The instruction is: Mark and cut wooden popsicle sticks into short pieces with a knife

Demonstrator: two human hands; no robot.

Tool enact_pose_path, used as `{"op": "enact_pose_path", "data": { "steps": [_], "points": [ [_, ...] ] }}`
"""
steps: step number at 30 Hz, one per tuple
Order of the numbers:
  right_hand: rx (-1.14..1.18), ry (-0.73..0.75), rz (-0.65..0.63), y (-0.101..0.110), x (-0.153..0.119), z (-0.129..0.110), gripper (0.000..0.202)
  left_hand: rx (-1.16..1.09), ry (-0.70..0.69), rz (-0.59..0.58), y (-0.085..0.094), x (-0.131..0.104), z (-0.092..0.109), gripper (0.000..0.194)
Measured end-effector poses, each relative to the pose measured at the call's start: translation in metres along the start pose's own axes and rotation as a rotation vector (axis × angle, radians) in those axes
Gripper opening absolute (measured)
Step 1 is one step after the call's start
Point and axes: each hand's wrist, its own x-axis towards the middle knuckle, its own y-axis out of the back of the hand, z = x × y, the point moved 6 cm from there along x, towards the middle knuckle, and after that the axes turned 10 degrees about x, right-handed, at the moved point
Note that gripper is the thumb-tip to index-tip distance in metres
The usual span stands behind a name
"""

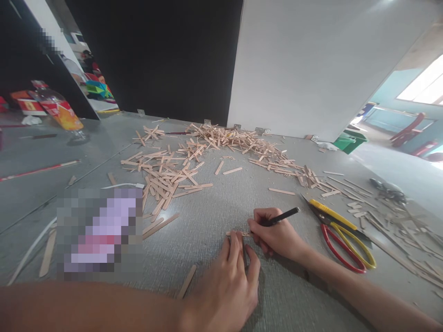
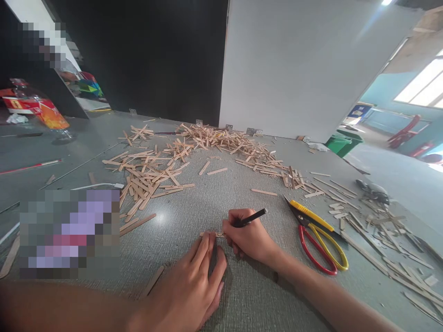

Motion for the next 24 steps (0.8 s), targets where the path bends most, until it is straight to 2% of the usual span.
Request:
{"op": "enact_pose_path", "data": {
  "steps": [18, 20, 24],
  "points": [
    [0.053, -0.004, -0.006, 0.001, 0.002, 0.004, 0.036, 0.011, -0.001, -0.022, -0.001, 0.002, -0.003, 0.044],
    [0.116, -0.005, 0.045, 0.008, 0.004, 0.000, 0.038, 0.014, 0.025, -0.035, -0.001, 0.001, -0.005, 0.046],
    [0.175, 0.032, 0.254, 0.035, 0.008, -0.013, 0.042, 0.029, 0.030, -0.055, -0.005, -0.002, -0.006, 0.054]
  ]
}}
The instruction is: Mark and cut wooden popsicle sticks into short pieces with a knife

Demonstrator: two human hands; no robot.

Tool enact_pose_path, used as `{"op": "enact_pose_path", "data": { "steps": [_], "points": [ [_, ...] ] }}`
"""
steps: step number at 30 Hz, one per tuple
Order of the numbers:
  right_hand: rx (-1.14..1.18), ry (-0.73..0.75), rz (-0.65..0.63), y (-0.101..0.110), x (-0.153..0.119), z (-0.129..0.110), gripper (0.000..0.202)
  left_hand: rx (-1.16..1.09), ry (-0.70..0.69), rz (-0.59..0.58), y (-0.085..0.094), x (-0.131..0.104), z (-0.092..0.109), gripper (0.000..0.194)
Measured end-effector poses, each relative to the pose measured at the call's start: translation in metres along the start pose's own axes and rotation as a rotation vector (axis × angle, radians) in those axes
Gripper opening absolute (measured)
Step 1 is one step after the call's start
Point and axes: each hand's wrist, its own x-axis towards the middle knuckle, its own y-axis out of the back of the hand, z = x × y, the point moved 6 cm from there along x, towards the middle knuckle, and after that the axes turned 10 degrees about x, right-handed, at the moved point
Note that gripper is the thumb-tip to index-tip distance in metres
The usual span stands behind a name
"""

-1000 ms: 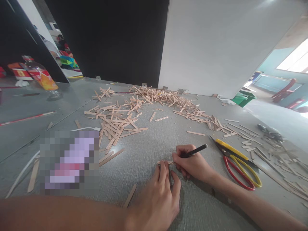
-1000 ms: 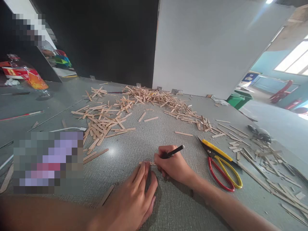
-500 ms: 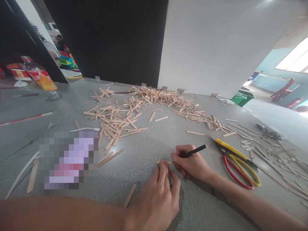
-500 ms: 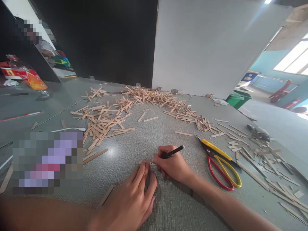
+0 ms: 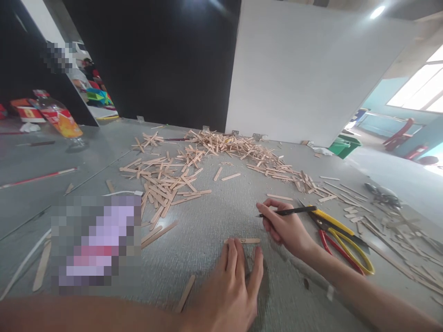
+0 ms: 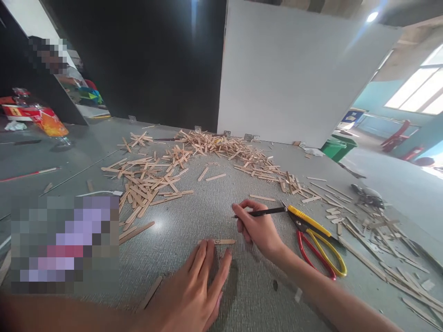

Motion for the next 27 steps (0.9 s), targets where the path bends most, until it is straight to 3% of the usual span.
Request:
{"op": "enact_pose_path", "data": {
  "steps": [2, 5, 12, 14, 16, 20, 27],
  "points": [
    [-0.110, 0.084, 0.064, 0.011, 0.005, -0.009, 0.037, -0.009, -0.006, 0.014, -0.002, 0.000, 0.000, 0.053],
    [-0.331, 0.239, 0.038, 0.015, 0.009, -0.017, 0.019, -0.037, -0.003, 0.061, -0.007, 0.001, 0.000, 0.048],
    [-0.594, 0.248, -0.047, 0.001, 0.004, -0.007, 0.061, -0.035, 0.017, 0.187, -0.014, 0.000, -0.001, 0.036],
    [-0.619, 0.259, -0.071, 0.002, 0.004, -0.011, 0.062, -0.012, 0.018, 0.229, -0.013, 0.000, -0.001, 0.032],
    [-0.767, 0.311, -0.055, 0.008, 0.007, -0.019, 0.050, 0.001, 0.008, 0.252, -0.013, 0.001, 0.000, 0.030],
    [-1.212, 0.304, 0.061, 0.038, 0.021, -0.037, 0.034, -0.019, -0.011, 0.246, -0.014, 0.003, 0.001, 0.030],
    [-1.506, 0.015, 0.164, 0.126, 0.029, -0.050, 0.022, -0.047, 0.010, 0.152, -0.011, 0.000, -0.003, 0.037]
  ]
}}
